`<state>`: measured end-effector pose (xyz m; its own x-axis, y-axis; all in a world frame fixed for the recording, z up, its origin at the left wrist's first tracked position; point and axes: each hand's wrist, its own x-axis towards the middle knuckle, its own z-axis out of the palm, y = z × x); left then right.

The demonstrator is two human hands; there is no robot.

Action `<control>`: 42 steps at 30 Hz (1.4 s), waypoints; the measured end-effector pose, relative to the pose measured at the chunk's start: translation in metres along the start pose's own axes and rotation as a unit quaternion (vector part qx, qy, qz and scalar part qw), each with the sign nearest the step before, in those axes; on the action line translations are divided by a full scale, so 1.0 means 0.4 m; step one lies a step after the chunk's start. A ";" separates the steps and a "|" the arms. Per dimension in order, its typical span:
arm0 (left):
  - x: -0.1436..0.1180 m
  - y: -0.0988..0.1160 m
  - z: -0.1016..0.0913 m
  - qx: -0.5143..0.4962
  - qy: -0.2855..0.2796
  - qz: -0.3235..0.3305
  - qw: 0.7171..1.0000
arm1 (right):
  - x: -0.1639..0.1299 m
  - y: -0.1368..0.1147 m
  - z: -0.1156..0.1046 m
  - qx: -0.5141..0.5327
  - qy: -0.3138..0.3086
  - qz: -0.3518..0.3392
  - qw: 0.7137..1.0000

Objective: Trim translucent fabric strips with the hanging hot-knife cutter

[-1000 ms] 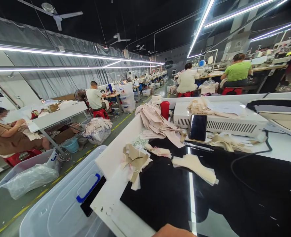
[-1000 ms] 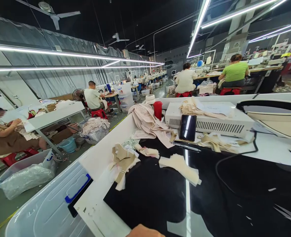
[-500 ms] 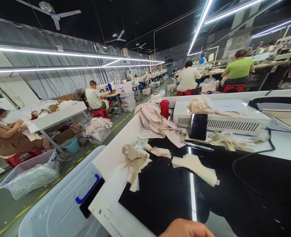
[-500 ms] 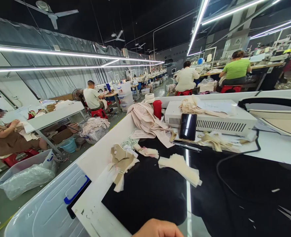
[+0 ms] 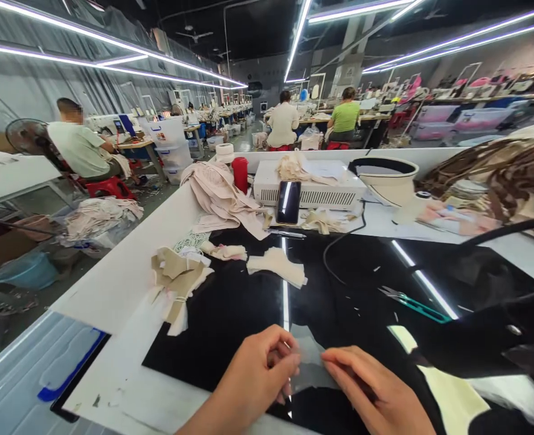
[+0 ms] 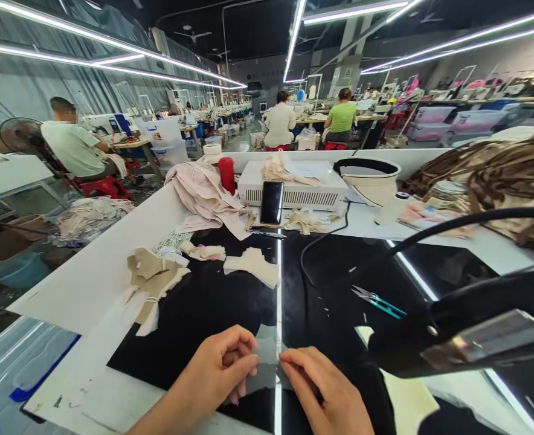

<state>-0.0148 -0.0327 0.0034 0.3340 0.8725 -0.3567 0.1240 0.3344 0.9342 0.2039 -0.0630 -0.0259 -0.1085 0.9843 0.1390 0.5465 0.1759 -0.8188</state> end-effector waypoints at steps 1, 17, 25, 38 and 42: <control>0.001 0.001 -0.001 0.020 0.010 0.002 1.000 | 0.004 0.004 -0.002 -0.013 0.003 -0.014 1.000; 0.053 -0.036 -0.001 0.468 0.141 0.254 0.834 | 0.024 0.020 0.031 -0.233 0.098 -0.169 0.953; 0.050 -0.040 0.001 0.566 0.148 0.292 0.757 | 0.025 0.024 0.039 -0.268 0.083 -0.183 0.942; 0.049 -0.059 0.003 0.562 0.175 0.311 0.746 | 0.029 0.024 0.049 -0.291 0.110 -0.194 0.931; 0.051 -0.065 0.004 0.573 0.192 0.328 0.726 | 0.031 0.020 0.052 -0.295 0.113 -0.198 0.928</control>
<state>-0.0097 -0.0242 -0.0282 0.4140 0.8191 0.3970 0.8263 -0.5212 0.2135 0.1897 -0.0495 -0.0422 -0.2575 0.8065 0.5322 0.8680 0.4351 -0.2394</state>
